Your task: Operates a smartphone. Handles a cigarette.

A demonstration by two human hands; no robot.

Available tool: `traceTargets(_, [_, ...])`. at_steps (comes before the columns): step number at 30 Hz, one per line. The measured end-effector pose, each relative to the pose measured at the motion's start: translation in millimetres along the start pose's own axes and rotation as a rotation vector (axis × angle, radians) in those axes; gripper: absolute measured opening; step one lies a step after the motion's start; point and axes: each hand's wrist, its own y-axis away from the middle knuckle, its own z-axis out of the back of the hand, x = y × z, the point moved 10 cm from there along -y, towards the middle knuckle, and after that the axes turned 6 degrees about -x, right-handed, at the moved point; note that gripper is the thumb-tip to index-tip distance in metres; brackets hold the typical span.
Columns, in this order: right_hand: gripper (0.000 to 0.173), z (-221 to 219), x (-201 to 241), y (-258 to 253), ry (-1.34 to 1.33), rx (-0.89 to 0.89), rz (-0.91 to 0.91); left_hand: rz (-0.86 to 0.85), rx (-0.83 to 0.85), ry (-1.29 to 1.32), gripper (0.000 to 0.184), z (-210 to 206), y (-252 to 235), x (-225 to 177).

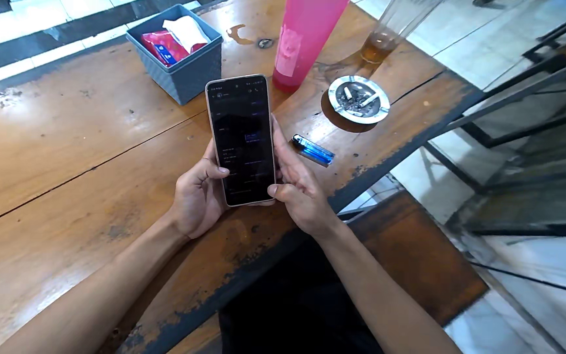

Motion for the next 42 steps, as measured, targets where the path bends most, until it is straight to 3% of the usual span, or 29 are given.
traceTargets(12, [0.08,4.9,-3.1,-0.2,-0.018,-0.033,0.014,-0.006,0.023,-0.036,0.066,-2.1,-1.5,-0.1])
traceTargets(42, [0.081,3.6,-1.2,-0.2,-0.039,-0.025,0.014,-0.032,0.054,-0.027,0.061,-4.9,-0.9,-1.4])
